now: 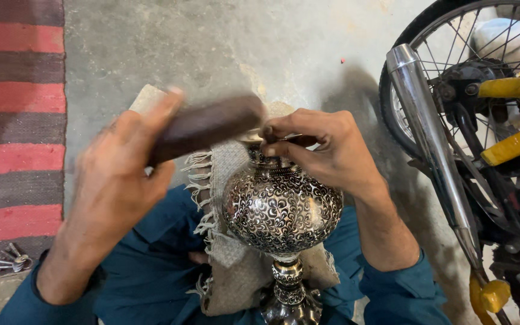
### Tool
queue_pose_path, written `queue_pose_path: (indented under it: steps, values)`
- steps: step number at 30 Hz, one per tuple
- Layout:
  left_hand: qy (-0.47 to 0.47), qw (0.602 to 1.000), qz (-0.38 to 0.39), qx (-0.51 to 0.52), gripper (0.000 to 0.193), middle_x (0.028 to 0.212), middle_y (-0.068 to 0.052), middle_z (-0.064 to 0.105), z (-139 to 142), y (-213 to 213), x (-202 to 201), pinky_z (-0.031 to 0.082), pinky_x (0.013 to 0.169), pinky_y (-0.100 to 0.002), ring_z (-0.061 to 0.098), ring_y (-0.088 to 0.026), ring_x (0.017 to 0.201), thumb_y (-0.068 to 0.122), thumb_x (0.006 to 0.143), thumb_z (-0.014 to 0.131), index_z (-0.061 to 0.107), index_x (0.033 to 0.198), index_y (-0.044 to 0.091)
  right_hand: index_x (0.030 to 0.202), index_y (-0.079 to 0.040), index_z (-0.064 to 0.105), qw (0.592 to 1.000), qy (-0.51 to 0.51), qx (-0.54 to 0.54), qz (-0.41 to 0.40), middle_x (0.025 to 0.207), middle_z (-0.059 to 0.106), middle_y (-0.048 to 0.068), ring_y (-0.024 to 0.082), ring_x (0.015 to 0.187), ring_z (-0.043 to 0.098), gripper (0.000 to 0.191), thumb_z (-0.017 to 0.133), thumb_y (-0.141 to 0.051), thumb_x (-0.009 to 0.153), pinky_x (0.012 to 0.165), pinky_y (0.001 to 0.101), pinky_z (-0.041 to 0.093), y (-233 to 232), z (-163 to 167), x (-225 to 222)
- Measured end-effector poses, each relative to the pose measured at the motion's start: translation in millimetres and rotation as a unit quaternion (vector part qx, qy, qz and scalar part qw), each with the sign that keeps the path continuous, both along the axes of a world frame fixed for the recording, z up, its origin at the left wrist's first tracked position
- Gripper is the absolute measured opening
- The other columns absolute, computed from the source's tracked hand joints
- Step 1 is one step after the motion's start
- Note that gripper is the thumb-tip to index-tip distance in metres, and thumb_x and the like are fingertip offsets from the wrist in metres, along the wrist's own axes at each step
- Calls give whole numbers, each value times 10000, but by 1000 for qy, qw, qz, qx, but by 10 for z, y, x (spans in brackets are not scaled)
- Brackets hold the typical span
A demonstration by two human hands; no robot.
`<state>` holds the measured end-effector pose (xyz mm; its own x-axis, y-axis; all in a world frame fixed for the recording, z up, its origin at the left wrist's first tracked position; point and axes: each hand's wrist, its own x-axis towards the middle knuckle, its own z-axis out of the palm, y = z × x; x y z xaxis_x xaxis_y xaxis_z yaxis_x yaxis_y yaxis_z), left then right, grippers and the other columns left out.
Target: The person sits on the floor with an engraved metal vase resting on a cloth cushion and hammers a punch against the vase's rim and neck with a wooden mallet, rotating the vase to work around it. They briefly reposition the vase and continue hammering along the rim.
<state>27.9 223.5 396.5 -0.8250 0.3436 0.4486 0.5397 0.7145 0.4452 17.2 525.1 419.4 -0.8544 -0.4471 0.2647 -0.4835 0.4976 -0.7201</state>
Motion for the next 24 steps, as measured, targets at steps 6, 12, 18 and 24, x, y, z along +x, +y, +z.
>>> queue_pose_path:
  steps: [6,12,18,24]
  values:
    - [-18,996,18,-86,786,911,-144,609,60,56,5,536,791,-520,658,-373,874,58,816,772,497,1533,221,1095,-40,767,999,-47,-9,-13,990,811,96,137,764,787,222,808,-52,877,595,252,641,40,-32,-47]
    - [13,993,28,-115,784,991,-142,667,108,88,24,537,821,-527,676,-369,916,21,825,764,483,1519,252,1119,-32,759,1000,-2,-23,21,991,803,90,126,805,771,231,803,-41,892,646,250,618,126,-68,-47]
    - [-53,986,32,-154,884,1043,-127,669,140,124,35,536,840,-510,697,-353,989,49,775,789,462,1573,241,1073,-39,758,999,15,-14,32,980,799,85,114,794,778,204,819,-42,878,628,235,628,160,-68,-74]
    - [13,990,14,-141,805,1035,-118,667,236,180,15,506,818,-496,679,-342,934,12,768,764,504,1504,207,1081,-47,757,999,-17,-28,16,976,809,81,119,777,786,191,796,-34,893,606,237,629,181,-79,-76]
